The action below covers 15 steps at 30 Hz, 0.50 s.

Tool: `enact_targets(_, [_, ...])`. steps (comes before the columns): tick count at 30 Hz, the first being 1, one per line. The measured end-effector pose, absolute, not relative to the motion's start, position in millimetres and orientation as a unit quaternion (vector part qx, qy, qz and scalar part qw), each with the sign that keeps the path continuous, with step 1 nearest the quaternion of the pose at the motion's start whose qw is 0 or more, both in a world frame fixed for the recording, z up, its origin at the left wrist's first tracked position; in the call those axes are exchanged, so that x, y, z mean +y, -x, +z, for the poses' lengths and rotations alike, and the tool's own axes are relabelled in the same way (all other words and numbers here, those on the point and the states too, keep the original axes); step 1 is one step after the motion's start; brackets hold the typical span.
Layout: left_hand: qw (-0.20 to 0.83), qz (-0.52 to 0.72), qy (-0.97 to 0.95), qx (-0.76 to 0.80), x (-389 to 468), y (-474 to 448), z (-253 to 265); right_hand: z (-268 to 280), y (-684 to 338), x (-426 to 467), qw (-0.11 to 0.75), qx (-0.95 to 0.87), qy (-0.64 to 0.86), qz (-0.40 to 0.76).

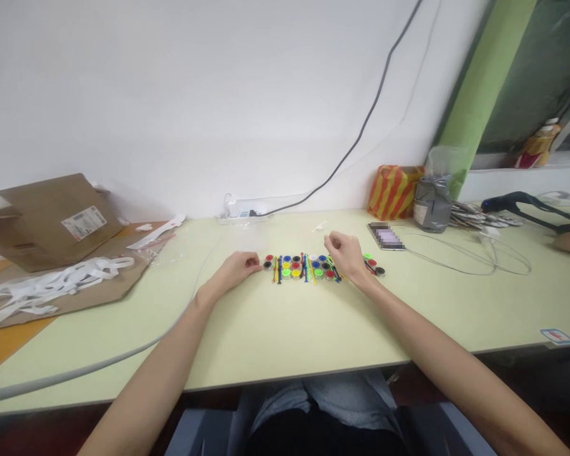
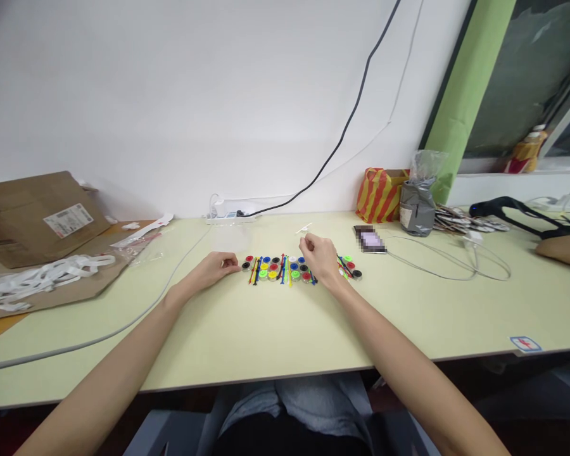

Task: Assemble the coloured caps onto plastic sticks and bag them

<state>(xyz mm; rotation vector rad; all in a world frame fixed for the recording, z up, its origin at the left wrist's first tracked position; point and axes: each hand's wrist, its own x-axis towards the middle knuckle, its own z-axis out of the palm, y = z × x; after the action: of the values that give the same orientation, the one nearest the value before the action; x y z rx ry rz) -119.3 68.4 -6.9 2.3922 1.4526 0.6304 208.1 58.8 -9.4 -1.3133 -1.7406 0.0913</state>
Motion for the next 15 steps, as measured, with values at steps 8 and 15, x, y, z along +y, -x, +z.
enact_targets(8, [0.116, 0.231, -0.828, 0.497, 72.3, 122.8, -10.9, -3.0, -218.8, 142.2, 0.243, -0.797, 0.553, 0.0])
enact_targets(15, [0.068, 0.221, -0.819, 0.526, 71.0, 126.8, -9.7, -8.5, -210.6, 181.1, 0.11, -0.821, 0.559, -0.025])
